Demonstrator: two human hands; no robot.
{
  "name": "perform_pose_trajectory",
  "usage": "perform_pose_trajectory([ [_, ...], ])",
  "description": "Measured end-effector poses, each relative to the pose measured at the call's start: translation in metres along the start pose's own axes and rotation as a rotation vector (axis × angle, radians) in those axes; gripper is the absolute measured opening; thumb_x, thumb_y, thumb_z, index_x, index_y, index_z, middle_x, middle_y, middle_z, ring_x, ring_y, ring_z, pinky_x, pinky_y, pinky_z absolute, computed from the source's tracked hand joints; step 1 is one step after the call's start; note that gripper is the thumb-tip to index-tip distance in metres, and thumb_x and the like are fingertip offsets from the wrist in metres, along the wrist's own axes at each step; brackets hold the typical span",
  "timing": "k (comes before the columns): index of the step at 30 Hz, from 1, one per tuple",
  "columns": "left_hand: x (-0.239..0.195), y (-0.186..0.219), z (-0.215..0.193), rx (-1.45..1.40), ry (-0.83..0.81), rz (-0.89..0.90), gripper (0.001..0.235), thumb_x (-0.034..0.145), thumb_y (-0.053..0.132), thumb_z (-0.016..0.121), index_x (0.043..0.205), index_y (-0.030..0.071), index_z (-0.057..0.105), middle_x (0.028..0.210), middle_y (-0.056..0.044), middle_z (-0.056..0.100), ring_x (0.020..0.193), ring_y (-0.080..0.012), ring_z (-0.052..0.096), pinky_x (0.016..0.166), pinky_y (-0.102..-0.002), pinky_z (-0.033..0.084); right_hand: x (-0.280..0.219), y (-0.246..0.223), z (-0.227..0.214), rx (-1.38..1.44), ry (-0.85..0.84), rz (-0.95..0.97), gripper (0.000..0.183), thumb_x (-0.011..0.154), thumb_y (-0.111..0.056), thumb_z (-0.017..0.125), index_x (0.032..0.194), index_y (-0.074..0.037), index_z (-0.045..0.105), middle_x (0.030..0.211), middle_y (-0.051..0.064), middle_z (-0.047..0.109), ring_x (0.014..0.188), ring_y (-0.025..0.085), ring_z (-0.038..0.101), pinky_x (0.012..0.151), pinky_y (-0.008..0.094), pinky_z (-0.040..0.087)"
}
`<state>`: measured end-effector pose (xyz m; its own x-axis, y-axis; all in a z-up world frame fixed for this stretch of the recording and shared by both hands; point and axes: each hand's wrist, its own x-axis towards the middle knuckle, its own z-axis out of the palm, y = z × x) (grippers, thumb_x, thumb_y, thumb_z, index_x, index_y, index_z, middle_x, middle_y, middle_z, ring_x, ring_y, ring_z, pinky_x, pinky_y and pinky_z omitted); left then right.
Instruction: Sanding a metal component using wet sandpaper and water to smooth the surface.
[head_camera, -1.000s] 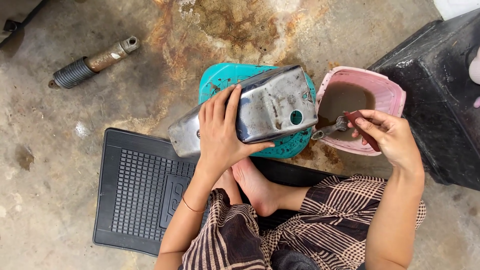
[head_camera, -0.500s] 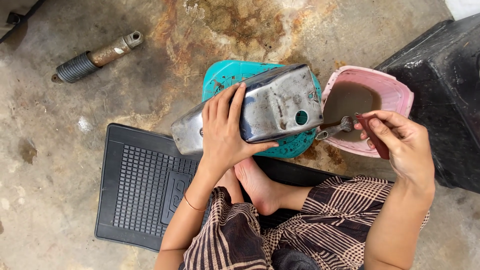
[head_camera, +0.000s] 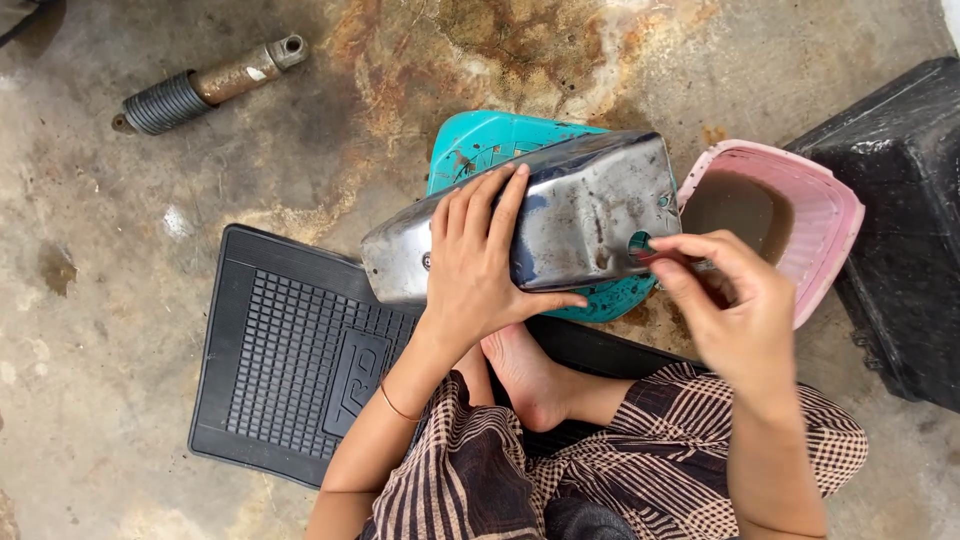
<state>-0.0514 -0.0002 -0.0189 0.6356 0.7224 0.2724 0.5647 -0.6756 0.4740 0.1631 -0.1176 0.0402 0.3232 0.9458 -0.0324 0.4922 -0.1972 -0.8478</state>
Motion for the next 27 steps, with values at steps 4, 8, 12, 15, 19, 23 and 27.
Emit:
perform_pose_trajectory([
  [4,-0.001,0.0,0.001,-0.023,0.016,-0.001,0.134,0.061,0.097,0.059,0.155,0.004,0.037,0.151,-0.016,0.052,0.138,-0.0339,0.053,0.117,-0.051,0.039,-0.015,-0.02,0.027,-0.206,0.101,-0.169,0.016,0.099,0.0,0.075,0.115,0.003,0.074,0.107,0.017,0.074,0.095,0.026,0.07,0.09,0.037,0.053],
  [8,0.001,0.002,0.003,0.027,0.051,0.02,0.116,0.076,0.092,0.053,0.153,0.006,0.043,0.15,-0.014,0.053,0.135,-0.0347,0.055,0.113,-0.051,0.043,-0.014,-0.023,0.044,-0.405,0.227,-0.315,0.009,0.103,0.0,0.075,0.111,0.002,0.078,0.094,0.011,0.066,0.083,0.026,0.063,0.08,0.038,0.051],
  [12,0.002,0.005,0.001,0.011,0.06,0.008,0.104,0.083,0.085,0.06,0.151,0.008,0.046,0.148,-0.014,0.055,0.133,-0.0346,0.055,0.112,-0.051,0.043,-0.01,-0.036,0.04,-0.414,0.174,-0.277,0.009,0.104,0.004,0.071,0.109,0.001,0.078,0.089,0.011,0.063,0.082,0.027,0.06,0.081,0.039,0.05],
  [15,0.002,0.006,-0.002,0.019,0.066,0.014,0.101,0.084,0.083,0.058,0.149,0.007,0.048,0.146,-0.014,0.056,0.132,-0.0345,0.056,0.11,-0.05,0.043,-0.018,-0.033,0.039,-0.448,0.171,-0.242,0.008,0.101,0.003,0.073,0.107,0.001,0.078,0.085,0.009,0.061,0.078,0.025,0.059,0.075,0.038,0.05],
  [19,0.001,0.005,-0.001,0.043,0.04,0.002,0.101,0.084,0.085,0.057,0.15,0.01,0.047,0.146,-0.012,0.057,0.132,-0.0329,0.057,0.11,-0.049,0.044,-0.011,-0.03,0.045,-0.437,0.214,-0.284,0.007,0.105,0.0,0.073,0.108,0.002,0.079,0.087,0.011,0.057,0.074,0.024,0.056,0.071,0.037,0.047],
  [23,0.004,0.004,-0.003,0.02,0.052,-0.001,0.102,0.082,0.085,0.057,0.15,0.009,0.047,0.147,-0.012,0.057,0.135,-0.0325,0.056,0.112,-0.049,0.043,-0.012,-0.033,0.045,-0.434,0.187,-0.257,0.007,0.103,0.004,0.073,0.107,0.002,0.078,0.087,0.01,0.062,0.077,0.023,0.06,0.073,0.036,0.048],
  [27,0.003,0.004,-0.001,0.016,0.044,-0.007,0.101,0.083,0.084,0.057,0.15,0.009,0.048,0.148,-0.013,0.057,0.136,-0.0328,0.057,0.112,-0.05,0.043,-0.009,-0.026,0.05,-0.457,0.246,-0.299,0.007,0.105,0.005,0.075,0.108,0.002,0.08,0.09,0.012,0.061,0.076,0.024,0.06,0.072,0.036,0.05],
])
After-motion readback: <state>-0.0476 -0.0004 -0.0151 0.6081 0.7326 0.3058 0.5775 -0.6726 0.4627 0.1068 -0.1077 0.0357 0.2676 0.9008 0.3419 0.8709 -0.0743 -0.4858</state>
